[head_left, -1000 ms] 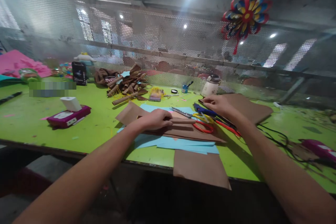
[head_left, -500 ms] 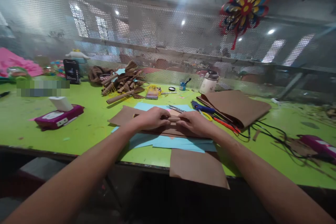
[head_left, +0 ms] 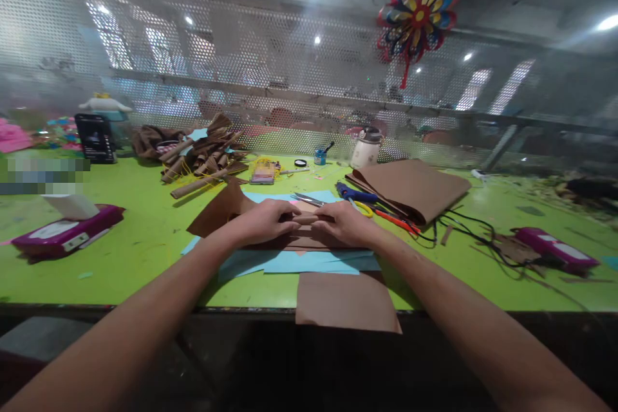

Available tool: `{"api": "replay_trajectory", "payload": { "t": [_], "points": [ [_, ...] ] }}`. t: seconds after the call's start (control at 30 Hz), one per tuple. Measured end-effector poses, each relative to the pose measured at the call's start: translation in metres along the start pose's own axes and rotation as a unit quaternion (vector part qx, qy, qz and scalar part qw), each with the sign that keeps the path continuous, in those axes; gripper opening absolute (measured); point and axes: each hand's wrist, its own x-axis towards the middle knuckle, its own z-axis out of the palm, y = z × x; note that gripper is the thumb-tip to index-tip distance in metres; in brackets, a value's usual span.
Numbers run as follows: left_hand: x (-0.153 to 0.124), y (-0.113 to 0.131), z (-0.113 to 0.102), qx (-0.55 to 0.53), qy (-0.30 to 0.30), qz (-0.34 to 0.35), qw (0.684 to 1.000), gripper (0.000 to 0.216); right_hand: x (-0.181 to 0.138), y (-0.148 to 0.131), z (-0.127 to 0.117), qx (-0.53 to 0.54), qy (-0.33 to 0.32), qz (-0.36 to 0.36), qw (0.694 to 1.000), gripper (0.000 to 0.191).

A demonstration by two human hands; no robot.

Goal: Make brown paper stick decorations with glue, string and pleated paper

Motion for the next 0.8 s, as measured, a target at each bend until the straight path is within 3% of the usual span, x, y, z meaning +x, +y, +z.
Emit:
{"api": "replay_trajectory", "payload": {
  "t": [0.37,0.8],
  "points": [
    [-0.004,0.000,-0.001,0.039,-0.010,-0.004,0.999,0.029,-0.004,-0.004,-0.010,-0.038,-0.032,0.006,0.999,0.023],
    [-0.007,0.015,-0.011,-0.013,-0.030,-0.003,0.999,0.028,-0.008,-0.007,-0.020,0.000,-0.042,0.019,0.999,0.025]
  ]
}}
